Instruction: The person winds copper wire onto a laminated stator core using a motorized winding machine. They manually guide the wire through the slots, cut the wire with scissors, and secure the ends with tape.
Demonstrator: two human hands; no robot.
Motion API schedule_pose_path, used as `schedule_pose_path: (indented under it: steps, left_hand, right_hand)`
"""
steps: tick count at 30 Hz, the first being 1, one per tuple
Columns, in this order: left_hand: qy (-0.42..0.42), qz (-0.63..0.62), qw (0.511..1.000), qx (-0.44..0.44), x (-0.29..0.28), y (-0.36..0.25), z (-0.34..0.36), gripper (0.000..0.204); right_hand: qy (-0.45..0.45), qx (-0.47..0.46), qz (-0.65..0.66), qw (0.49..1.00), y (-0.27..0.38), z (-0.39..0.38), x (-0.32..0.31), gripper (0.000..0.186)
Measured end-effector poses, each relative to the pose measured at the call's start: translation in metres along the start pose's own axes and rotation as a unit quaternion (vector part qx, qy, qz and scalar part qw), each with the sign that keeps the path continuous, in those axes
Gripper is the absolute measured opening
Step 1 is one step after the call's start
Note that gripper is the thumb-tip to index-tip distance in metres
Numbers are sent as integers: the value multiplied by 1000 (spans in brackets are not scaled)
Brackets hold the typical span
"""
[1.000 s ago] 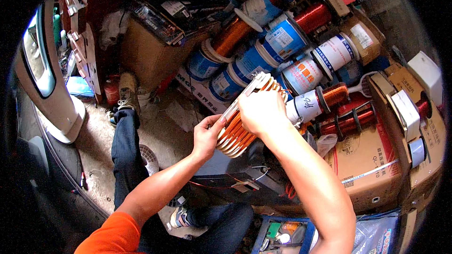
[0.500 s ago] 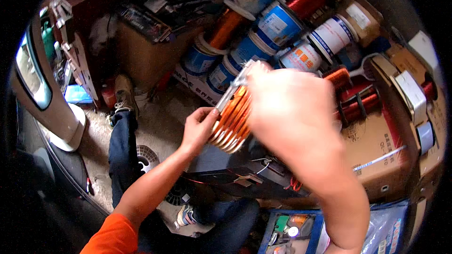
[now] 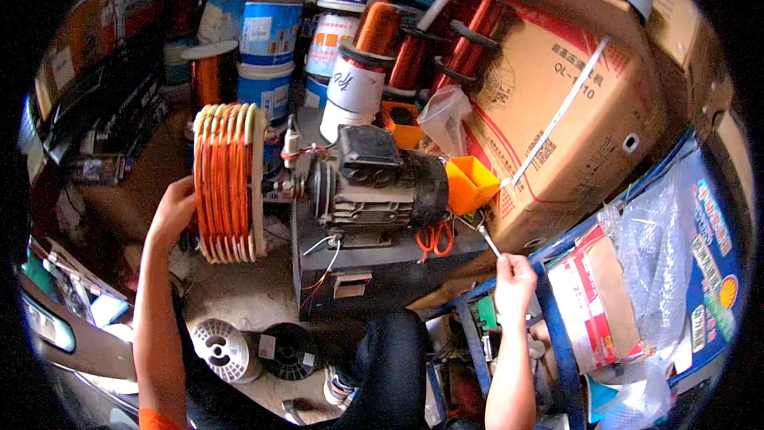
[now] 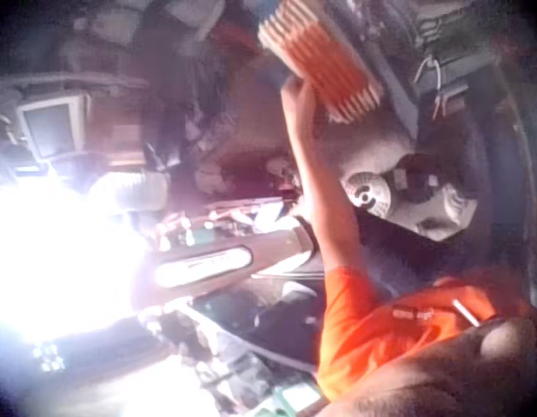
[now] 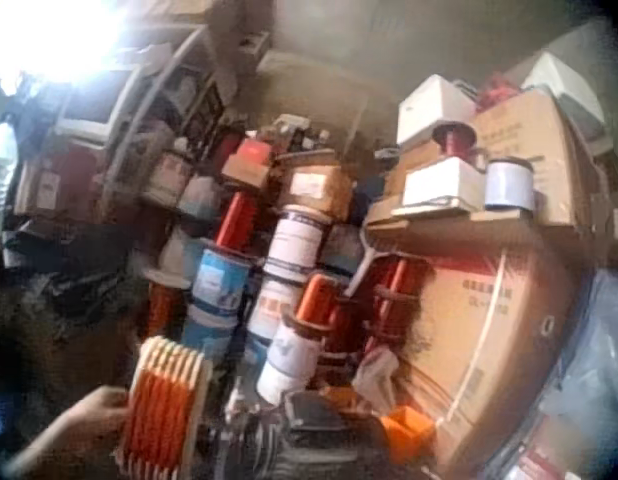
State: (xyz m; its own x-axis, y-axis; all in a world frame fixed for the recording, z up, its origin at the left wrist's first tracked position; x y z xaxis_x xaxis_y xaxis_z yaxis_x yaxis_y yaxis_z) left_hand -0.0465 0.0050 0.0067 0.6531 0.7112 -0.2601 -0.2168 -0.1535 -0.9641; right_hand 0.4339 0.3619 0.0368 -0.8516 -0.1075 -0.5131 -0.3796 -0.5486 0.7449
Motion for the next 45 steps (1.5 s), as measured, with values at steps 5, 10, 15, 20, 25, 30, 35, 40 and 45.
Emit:
schedule_pose_path:
  steps: [5, 10, 15, 20, 25, 30, 35, 40, 45]
  left_hand:
    - [27, -83, 996, -25, -7, 5, -13, 46]
    - [4, -33, 999, -24, -8, 18, 1, 43]
    - [50, -148, 985, -71, -8, 2, -20, 44]
    - [3, -124, 992, -36, -11, 4, -12, 48]
    - [-47, -241, 969, 16, -2, -13, -18, 41]
    - [-39, -332, 942, 31, -15, 4, -31, 32]
    - [-22, -190, 979, 63, -21, 6, -31, 29]
    - [-108, -31, 993, 35, -23, -5, -6, 28]
    - [-138, -93, 968, 187, -25, -1, 20, 25]
  right_hand:
    - [37, -58, -44, 997, -26, 22, 67, 14]
    - [68, -90, -86, 990, -17, 50, 110, 22]
    - [-16, -189, -168, 967, 24, 26, 89, 17]
    - [246, -70, 165, 953, 109, -56, 141, 14]
    - [406, 43, 402, 820, 158, -102, 254, 38]
    - [369, 129, 436, 811, 155, -93, 337, 48]
    - [296, 52, 385, 873, 162, -83, 341, 46]
    - [250, -13, 349, 903, 161, -73, 343, 41]
    - [234, -4, 301, 924, 164, -69, 344, 35]
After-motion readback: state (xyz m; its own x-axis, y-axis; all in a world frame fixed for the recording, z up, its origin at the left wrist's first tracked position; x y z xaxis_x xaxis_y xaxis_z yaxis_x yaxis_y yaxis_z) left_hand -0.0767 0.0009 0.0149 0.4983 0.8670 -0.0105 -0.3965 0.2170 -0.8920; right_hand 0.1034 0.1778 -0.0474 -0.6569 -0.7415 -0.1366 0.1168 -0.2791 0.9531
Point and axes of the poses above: each hand's wrist, its own z-axis towards the middle knuckle, its own x-axis out of the palm, y = z × x, the point moved 5 cm from there along z, towards the middle knuckle, and after that the axes turned 6 degrees about y, right-handed, at the moved point
